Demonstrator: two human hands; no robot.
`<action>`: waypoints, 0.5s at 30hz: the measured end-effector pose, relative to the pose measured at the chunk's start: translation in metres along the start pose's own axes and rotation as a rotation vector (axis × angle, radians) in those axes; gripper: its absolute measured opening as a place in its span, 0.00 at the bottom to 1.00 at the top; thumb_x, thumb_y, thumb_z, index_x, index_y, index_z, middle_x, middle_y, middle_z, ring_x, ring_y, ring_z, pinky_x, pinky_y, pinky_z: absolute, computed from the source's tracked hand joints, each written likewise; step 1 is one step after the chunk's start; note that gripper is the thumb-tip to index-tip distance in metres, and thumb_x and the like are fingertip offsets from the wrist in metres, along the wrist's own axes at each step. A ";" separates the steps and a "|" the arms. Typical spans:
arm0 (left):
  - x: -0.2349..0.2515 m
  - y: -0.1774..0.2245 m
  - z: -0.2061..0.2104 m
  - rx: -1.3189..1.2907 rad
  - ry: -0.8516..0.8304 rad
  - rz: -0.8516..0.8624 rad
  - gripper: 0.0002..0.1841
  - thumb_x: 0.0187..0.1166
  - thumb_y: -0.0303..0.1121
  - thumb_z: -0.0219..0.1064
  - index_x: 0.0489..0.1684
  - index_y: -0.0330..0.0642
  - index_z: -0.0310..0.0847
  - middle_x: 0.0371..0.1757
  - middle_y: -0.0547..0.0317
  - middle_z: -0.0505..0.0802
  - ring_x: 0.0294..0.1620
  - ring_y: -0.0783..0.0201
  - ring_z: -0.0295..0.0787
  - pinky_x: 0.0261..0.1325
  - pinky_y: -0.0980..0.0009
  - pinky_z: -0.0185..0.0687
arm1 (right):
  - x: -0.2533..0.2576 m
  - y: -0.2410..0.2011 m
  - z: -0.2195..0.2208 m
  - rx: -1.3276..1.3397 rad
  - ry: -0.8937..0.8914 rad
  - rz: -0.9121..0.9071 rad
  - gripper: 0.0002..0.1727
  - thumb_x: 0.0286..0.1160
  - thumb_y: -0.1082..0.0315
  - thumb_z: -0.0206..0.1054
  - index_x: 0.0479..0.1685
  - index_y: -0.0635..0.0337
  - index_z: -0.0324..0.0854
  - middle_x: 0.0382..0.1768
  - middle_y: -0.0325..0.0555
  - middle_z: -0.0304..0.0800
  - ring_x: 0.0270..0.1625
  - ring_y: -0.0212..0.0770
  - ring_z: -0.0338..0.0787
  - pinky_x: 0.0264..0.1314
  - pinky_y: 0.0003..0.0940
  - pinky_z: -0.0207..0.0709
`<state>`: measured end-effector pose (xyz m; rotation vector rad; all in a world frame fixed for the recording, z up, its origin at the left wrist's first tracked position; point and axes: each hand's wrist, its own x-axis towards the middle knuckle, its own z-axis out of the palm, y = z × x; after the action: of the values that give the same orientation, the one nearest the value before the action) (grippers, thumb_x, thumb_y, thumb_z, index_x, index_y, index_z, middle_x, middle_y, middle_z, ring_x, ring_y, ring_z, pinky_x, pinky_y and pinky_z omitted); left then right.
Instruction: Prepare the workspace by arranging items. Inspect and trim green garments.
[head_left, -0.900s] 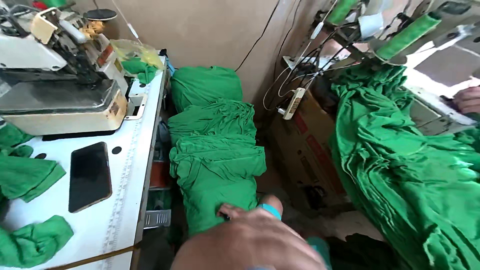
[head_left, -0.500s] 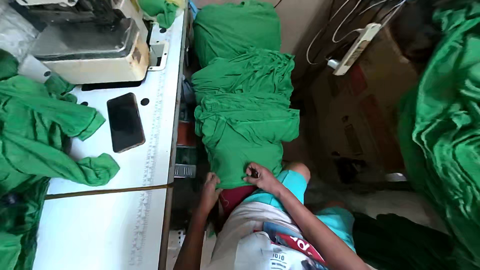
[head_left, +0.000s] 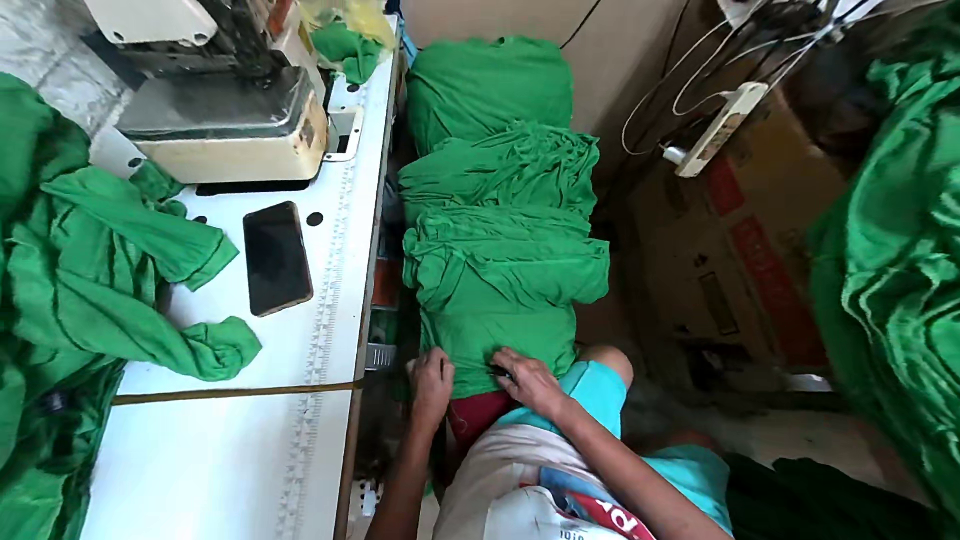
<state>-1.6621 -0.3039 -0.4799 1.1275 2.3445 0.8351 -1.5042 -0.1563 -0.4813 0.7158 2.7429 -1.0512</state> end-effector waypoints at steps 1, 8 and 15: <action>0.003 0.004 0.000 -0.016 -0.011 0.040 0.18 0.89 0.36 0.58 0.54 0.26 0.83 0.54 0.35 0.90 0.64 0.40 0.86 0.77 0.43 0.70 | 0.000 -0.003 -0.001 0.011 0.089 -0.017 0.15 0.80 0.68 0.64 0.61 0.63 0.85 0.62 0.61 0.87 0.56 0.61 0.92 0.56 0.60 0.84; 0.022 0.013 0.008 0.216 0.053 -0.090 0.21 0.71 0.15 0.65 0.64 0.33 0.81 0.67 0.39 0.88 0.72 0.40 0.81 0.81 0.41 0.62 | -0.009 0.025 -0.057 -0.013 0.737 -0.071 0.10 0.75 0.77 0.65 0.49 0.71 0.88 0.48 0.62 0.91 0.48 0.57 0.93 0.50 0.54 0.88; 0.000 -0.035 0.009 0.069 -0.279 -0.017 0.27 0.79 0.29 0.65 0.81 0.44 0.74 0.88 0.53 0.72 0.91 0.50 0.59 0.90 0.37 0.39 | 0.000 0.058 -0.064 -0.123 0.202 0.457 0.18 0.86 0.69 0.60 0.70 0.59 0.81 0.70 0.61 0.84 0.69 0.64 0.86 0.71 0.65 0.76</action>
<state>-1.6766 -0.3183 -0.5097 1.1671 2.1618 0.5542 -1.4735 -0.0771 -0.4682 1.4064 2.5717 -0.7370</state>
